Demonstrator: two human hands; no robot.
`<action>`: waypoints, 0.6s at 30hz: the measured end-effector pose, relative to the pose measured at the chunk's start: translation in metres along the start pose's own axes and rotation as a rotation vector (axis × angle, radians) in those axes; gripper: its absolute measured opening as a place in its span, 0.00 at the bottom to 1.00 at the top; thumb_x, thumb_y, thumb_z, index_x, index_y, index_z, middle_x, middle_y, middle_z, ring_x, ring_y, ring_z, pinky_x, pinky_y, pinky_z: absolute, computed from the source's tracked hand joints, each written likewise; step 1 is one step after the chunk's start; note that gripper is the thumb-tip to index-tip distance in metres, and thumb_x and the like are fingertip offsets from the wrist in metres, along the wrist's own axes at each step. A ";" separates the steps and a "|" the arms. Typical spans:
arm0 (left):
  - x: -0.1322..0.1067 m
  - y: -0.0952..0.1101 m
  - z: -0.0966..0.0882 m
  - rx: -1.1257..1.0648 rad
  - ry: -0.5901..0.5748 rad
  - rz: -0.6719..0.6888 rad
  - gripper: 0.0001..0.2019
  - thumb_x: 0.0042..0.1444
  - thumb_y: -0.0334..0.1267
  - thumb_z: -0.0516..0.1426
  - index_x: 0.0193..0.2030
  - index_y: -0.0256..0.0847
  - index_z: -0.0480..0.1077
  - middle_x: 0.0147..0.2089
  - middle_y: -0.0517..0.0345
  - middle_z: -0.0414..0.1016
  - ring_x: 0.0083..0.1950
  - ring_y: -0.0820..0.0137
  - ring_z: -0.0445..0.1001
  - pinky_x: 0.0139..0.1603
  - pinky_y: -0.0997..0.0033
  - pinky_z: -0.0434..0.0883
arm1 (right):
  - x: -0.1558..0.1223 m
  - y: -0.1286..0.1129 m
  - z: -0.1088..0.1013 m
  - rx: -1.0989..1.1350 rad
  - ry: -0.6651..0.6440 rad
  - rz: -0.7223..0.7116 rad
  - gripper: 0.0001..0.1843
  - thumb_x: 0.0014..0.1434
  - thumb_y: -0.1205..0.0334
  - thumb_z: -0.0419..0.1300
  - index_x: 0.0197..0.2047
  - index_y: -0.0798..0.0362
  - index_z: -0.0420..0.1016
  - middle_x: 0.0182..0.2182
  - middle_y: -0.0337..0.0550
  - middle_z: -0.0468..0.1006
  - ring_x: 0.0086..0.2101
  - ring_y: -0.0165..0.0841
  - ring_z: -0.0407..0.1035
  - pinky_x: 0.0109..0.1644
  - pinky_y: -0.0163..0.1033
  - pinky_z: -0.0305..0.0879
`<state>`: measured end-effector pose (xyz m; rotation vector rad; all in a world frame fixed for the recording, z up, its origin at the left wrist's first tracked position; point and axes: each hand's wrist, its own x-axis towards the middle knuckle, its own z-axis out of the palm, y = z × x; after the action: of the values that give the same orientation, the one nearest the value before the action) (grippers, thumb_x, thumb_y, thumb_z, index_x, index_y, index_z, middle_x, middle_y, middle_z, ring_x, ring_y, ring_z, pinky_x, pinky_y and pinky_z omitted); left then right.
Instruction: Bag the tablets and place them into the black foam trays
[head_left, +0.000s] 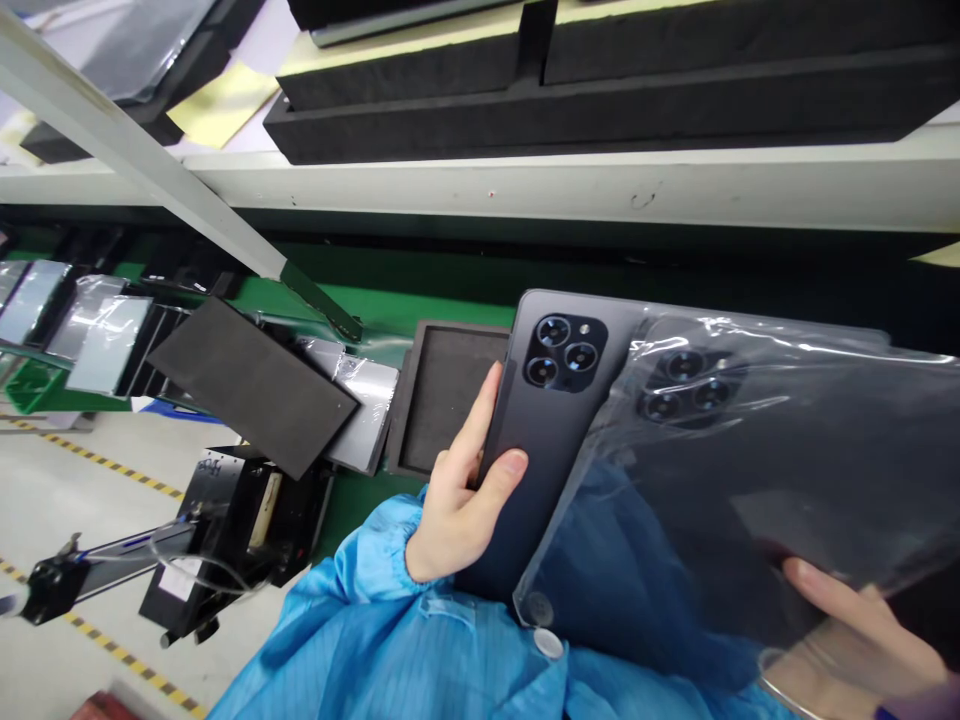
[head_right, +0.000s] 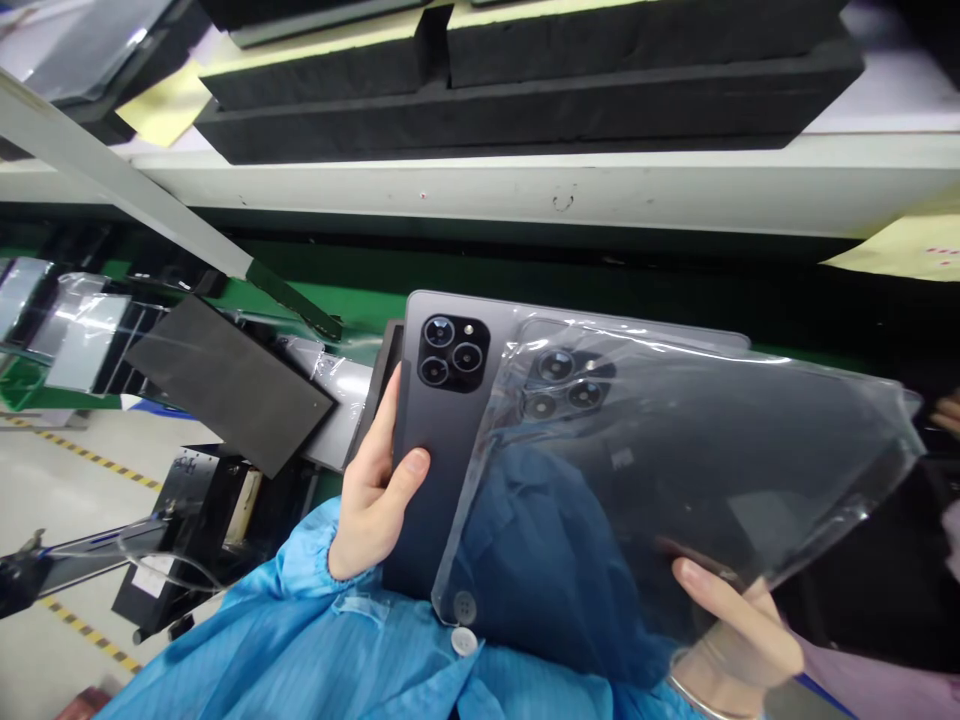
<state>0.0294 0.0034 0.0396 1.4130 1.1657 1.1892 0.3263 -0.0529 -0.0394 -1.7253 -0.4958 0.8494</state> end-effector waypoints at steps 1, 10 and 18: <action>0.000 0.000 0.001 0.008 -0.005 0.000 0.32 0.72 0.39 0.55 0.78 0.56 0.51 0.78 0.60 0.61 0.76 0.57 0.64 0.69 0.58 0.74 | -0.002 -0.003 0.005 0.022 0.015 0.014 0.10 0.27 0.54 0.72 0.17 0.37 0.75 0.22 0.42 0.80 0.26 0.50 0.78 0.33 0.58 0.83; 0.000 0.000 0.001 0.025 -0.026 0.013 0.33 0.72 0.38 0.55 0.79 0.59 0.49 0.79 0.61 0.59 0.77 0.56 0.61 0.72 0.54 0.72 | -0.006 -0.019 0.015 0.076 0.045 0.074 0.08 0.25 0.59 0.67 0.13 0.39 0.71 0.19 0.44 0.78 0.25 0.51 0.76 0.28 0.58 0.81; -0.001 -0.004 0.003 0.173 -0.069 0.162 0.39 0.73 0.32 0.51 0.80 0.65 0.33 0.82 0.67 0.49 0.79 0.58 0.57 0.79 0.53 0.61 | -0.025 -0.036 0.030 0.133 0.146 -0.055 0.14 0.26 0.65 0.71 0.18 0.41 0.72 0.32 0.39 0.82 0.39 0.46 0.78 0.39 0.51 0.83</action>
<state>0.0320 0.0032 0.0353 1.6934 1.1446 1.1622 0.2907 -0.0397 -0.0028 -1.6299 -0.3791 0.6961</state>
